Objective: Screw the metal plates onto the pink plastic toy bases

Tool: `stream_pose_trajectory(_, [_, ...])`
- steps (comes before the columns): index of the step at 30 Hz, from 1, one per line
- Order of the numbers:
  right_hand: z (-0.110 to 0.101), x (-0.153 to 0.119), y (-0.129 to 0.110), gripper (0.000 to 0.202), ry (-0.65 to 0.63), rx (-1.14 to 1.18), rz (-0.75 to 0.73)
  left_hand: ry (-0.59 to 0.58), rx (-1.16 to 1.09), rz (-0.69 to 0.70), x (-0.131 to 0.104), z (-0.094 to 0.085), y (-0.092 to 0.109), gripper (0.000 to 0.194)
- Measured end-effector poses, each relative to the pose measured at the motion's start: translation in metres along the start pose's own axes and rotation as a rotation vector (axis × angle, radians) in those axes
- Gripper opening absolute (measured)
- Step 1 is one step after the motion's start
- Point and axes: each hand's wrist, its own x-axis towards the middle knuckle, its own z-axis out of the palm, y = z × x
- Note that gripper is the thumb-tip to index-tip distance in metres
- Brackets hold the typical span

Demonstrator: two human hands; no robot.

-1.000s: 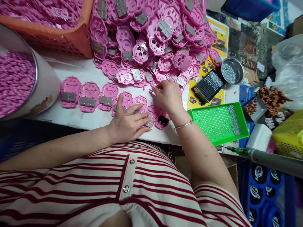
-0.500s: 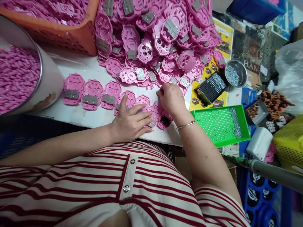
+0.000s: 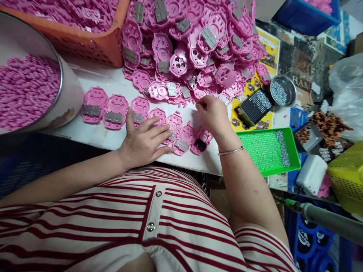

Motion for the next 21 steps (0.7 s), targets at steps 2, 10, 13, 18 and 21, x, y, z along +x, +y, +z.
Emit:
stream_pose_trajectory(2, [0.002, 0.0, -0.009, 0.016, -0.066, -0.01, -0.002, -0.007, -0.013, 0.001, 0.001, -0.001, 0.0, 0.037])
stream_pose_trajectory(10, [0.017, 0.011, -0.026, 0.026, -0.261, -0.131, -0.296, 0.002, -0.016, 0.008, 0.003, -0.005, 0.0, 0.027])
stream_pose_trajectory(13, [0.014, 0.01, -0.023, 0.026, -0.232, -0.064, -0.28, -0.008, 0.0, 0.023, 0.004, -0.007, -0.001, 0.026])
stream_pose_trajectory(18, [0.013, 0.005, -0.026, 0.017, -0.237, 0.109, -0.236, 0.021, -0.001, 0.095, 0.003, -0.01, -0.002, 0.027])
stream_pose_trajectory(21, [0.016, 0.008, -0.03, 0.018, -0.3, 0.006, -0.295, 0.023, 0.009, 0.101, 0.003, -0.01, -0.001, 0.027])
